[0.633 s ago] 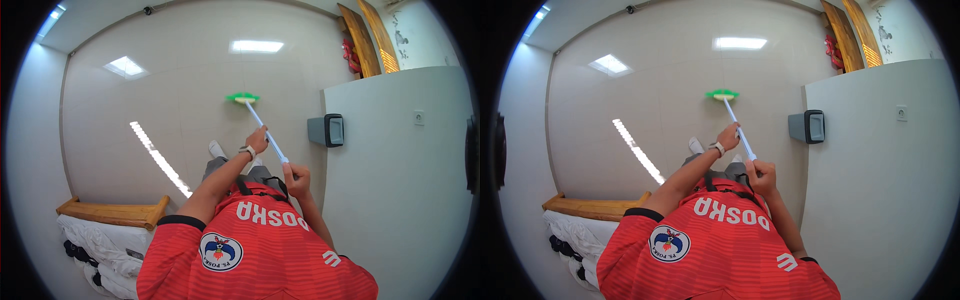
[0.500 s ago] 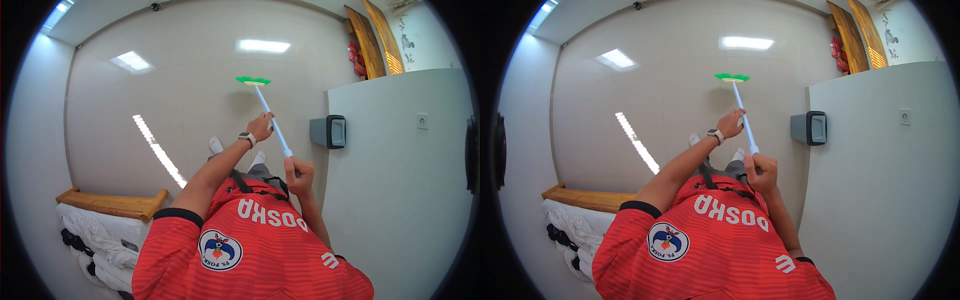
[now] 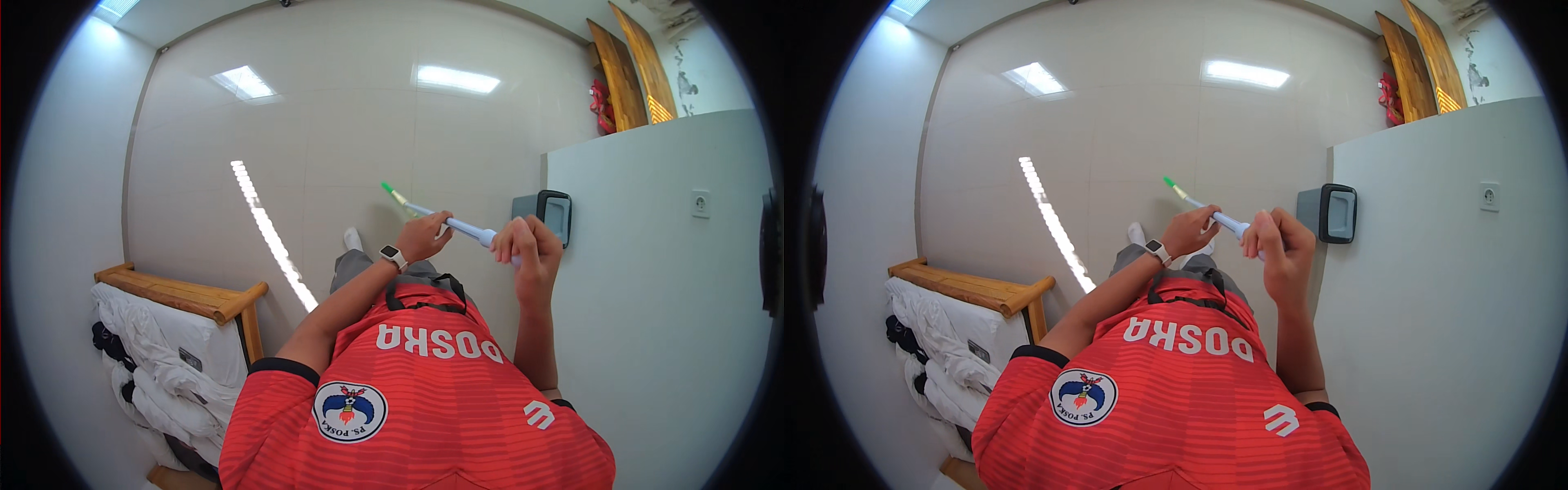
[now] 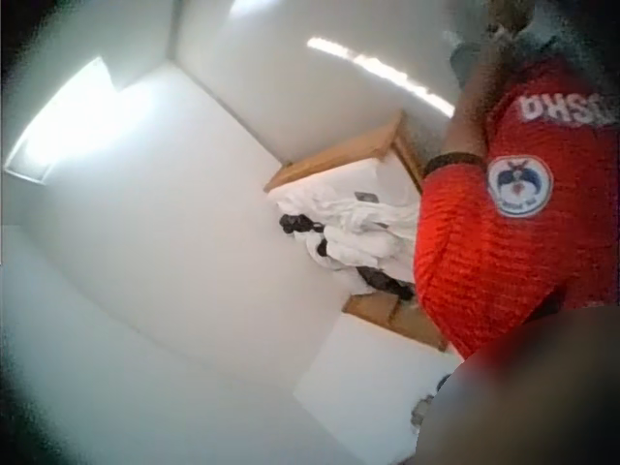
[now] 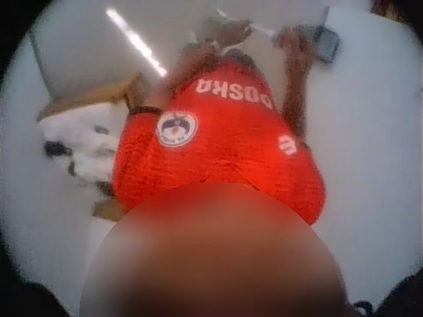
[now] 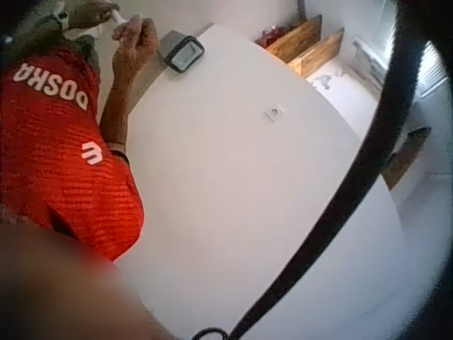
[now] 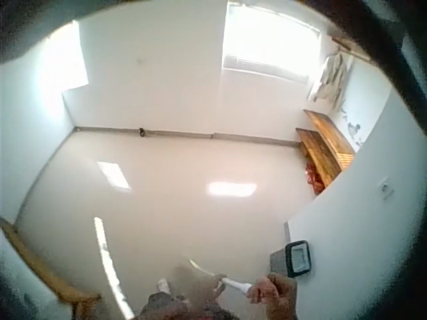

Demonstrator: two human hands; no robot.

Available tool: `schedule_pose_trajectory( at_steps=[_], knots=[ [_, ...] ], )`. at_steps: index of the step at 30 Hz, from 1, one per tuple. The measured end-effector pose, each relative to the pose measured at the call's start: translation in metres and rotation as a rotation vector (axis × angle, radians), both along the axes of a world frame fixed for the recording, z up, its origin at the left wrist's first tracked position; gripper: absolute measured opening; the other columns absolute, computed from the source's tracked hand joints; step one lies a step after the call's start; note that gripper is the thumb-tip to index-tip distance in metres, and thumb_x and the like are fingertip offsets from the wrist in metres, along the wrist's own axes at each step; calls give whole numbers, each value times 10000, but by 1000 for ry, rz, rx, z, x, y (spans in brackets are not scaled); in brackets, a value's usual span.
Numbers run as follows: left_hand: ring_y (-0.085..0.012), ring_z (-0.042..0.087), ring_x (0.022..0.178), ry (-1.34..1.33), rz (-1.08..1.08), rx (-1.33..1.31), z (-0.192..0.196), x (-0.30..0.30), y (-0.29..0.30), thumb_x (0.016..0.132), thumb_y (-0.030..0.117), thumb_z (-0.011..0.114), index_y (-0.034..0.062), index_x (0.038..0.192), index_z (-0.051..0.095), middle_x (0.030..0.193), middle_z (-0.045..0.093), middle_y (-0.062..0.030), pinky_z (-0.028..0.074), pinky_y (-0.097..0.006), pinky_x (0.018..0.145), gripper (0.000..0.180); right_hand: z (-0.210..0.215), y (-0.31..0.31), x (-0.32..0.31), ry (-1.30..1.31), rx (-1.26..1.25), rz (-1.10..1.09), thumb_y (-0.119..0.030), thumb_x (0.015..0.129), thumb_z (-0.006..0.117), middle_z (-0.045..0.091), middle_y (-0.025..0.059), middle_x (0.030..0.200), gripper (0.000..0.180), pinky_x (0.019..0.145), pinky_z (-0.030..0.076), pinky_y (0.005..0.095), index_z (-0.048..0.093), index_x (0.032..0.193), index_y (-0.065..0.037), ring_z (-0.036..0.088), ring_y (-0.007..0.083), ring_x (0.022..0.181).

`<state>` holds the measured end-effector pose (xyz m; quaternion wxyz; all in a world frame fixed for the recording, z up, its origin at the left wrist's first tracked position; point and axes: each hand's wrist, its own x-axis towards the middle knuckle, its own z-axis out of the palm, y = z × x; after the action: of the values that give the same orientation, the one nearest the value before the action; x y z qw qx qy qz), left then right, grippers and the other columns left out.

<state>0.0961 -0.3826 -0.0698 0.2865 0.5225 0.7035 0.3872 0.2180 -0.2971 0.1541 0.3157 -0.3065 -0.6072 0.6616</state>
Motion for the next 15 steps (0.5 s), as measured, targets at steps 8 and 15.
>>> schedule_pose_trajectory(
  at_steps=[8,15],
  knots=[
    [-346,618,674,-189,89,-243,-23,-23,-71,851,260,615,80,1011,573,744,627,-147,485,-445,620,244,-31,-8,-26,14,-287,-25,-138,963,483,405,42,558,322,599,393,304,371,667,-79,408,134,532],
    [-397,640,814,-162,218,-184,-74,-53,-131,867,272,604,17,1048,527,788,620,-232,491,-492,701,322,-97,-33,-66,100,-406,80,-127,959,494,450,48,545,327,612,408,304,392,653,-75,451,141,524]
  ],
)
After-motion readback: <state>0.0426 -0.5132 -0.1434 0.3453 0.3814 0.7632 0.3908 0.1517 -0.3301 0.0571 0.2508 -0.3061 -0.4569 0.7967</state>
